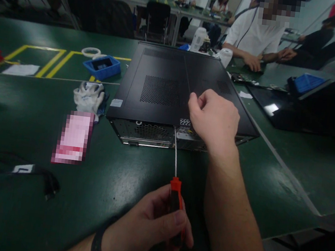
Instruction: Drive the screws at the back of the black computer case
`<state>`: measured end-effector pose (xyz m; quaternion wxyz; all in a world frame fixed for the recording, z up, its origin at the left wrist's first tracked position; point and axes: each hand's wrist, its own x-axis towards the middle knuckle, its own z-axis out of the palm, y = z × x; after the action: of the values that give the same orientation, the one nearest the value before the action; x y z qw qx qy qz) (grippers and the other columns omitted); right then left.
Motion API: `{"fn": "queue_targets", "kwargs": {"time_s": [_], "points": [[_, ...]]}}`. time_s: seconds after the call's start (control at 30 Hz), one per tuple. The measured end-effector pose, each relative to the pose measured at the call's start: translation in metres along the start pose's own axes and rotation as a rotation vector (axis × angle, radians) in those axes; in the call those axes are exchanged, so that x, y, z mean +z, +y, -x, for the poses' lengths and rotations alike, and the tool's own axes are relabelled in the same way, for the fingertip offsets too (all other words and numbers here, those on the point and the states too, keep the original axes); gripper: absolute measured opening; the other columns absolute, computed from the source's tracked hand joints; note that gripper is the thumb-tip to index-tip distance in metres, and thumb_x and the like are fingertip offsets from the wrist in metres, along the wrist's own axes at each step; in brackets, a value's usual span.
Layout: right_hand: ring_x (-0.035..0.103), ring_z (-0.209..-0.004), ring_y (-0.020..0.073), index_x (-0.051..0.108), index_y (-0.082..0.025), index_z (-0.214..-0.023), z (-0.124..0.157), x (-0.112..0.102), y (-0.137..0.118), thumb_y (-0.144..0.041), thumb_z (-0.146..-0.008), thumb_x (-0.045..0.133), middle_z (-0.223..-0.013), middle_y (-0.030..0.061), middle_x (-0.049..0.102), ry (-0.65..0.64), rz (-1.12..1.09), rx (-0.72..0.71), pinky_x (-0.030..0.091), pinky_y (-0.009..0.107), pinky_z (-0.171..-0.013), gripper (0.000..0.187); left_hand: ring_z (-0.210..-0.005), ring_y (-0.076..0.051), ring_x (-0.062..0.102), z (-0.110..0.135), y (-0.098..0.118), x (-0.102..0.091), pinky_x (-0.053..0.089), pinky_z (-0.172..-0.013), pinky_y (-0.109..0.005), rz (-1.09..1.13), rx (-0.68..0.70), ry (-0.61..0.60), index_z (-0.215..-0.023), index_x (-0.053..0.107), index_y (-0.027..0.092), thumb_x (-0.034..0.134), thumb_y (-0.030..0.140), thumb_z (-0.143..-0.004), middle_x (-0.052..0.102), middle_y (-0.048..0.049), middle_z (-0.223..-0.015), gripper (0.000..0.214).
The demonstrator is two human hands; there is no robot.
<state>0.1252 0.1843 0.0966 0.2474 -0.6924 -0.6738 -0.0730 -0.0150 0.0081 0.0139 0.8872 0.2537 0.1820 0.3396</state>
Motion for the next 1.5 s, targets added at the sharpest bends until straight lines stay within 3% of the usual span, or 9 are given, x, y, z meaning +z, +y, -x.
{"fn": "queue_targets", "kwargs": {"time_s": [0.3,0.57,0.73,0.93,1.03,1.2,1.5], "points": [[0.061,-0.077,0.0219,0.067,-0.021,-0.082,0.0002,0.0001,0.0005,-0.051,-0.097,0.046,-0.081,0.0088,0.07,-0.003,-0.007,-0.008,0.041,0.036,-0.074,0.039,-0.053,-0.008,0.063,0.0025,0.0028,-0.0002,0.046,-0.051,-0.018,0.126,-0.081,0.007,-0.105,0.066,0.013,0.074,0.046,-0.089,0.072,-0.0057,-0.084,0.038],[0.063,-0.077,0.023,0.069,-0.021,-0.085,0.0005,-0.0006,0.0003,-0.05,-0.097,0.046,-0.082,0.0088,0.071,-0.003,-0.004,-0.012,0.042,0.036,-0.074,0.039,-0.047,-0.003,0.052,0.0025,0.0048,0.0021,0.041,-0.045,-0.015,-0.029,-0.014,0.053,-0.09,0.057,0.017,0.079,0.052,-0.086,0.061,0.0023,-0.072,0.041],[0.062,-0.077,0.0227,0.07,-0.021,-0.087,0.0001,-0.0002,0.0005,-0.05,-0.098,0.046,-0.082,0.0087,0.072,-0.009,0.009,-0.011,0.041,0.035,-0.073,0.039,-0.048,-0.003,0.052,0.0015,0.0035,0.0013,0.04,-0.047,-0.015,-0.044,-0.006,0.044,-0.093,0.057,0.017,0.077,0.053,-0.087,0.06,0.0031,-0.07,0.042],[0.063,-0.077,0.0224,0.07,-0.021,-0.086,0.0002,-0.0003,0.0001,-0.049,-0.098,0.046,-0.082,0.0088,0.073,-0.006,0.019,-0.011,0.04,0.034,-0.071,0.038,-0.052,-0.006,0.056,0.0014,0.0053,0.0035,0.042,-0.05,-0.018,0.048,-0.029,0.031,-0.108,0.068,0.014,0.075,0.049,-0.089,0.062,-0.0001,-0.075,0.04],[0.063,-0.077,0.0224,0.069,-0.022,-0.085,0.0008,-0.0012,-0.0002,-0.049,-0.098,0.046,-0.083,0.0084,0.073,-0.004,0.012,-0.015,0.039,0.034,-0.07,0.037,-0.055,-0.006,0.059,0.0025,0.0055,0.0034,0.044,-0.052,-0.018,0.078,-0.04,0.028,-0.105,0.07,0.014,0.075,0.046,-0.089,0.064,-0.0018,-0.078,0.037],[0.063,-0.077,0.0223,0.068,-0.022,-0.085,0.0008,-0.0022,-0.0006,-0.049,-0.098,0.046,-0.083,0.0085,0.073,-0.018,0.015,-0.01,0.039,0.034,-0.071,0.038,-0.053,-0.005,0.056,0.003,0.0072,0.0026,0.044,-0.049,-0.016,-0.032,-0.043,0.078,-0.093,0.063,0.015,0.08,0.05,-0.085,0.062,-0.0001,-0.077,0.04],[0.062,-0.075,0.0211,0.065,-0.022,-0.081,0.0009,-0.0029,0.0007,-0.049,-0.099,0.046,-0.08,0.0069,0.072,-0.02,0.006,-0.022,0.032,0.033,-0.065,0.038,-0.056,-0.006,0.056,-0.0013,0.0072,-0.0001,0.046,-0.051,-0.018,-0.123,-0.031,0.105,-0.092,0.061,0.015,0.081,0.051,-0.083,0.061,0.0003,-0.077,0.042]]}}
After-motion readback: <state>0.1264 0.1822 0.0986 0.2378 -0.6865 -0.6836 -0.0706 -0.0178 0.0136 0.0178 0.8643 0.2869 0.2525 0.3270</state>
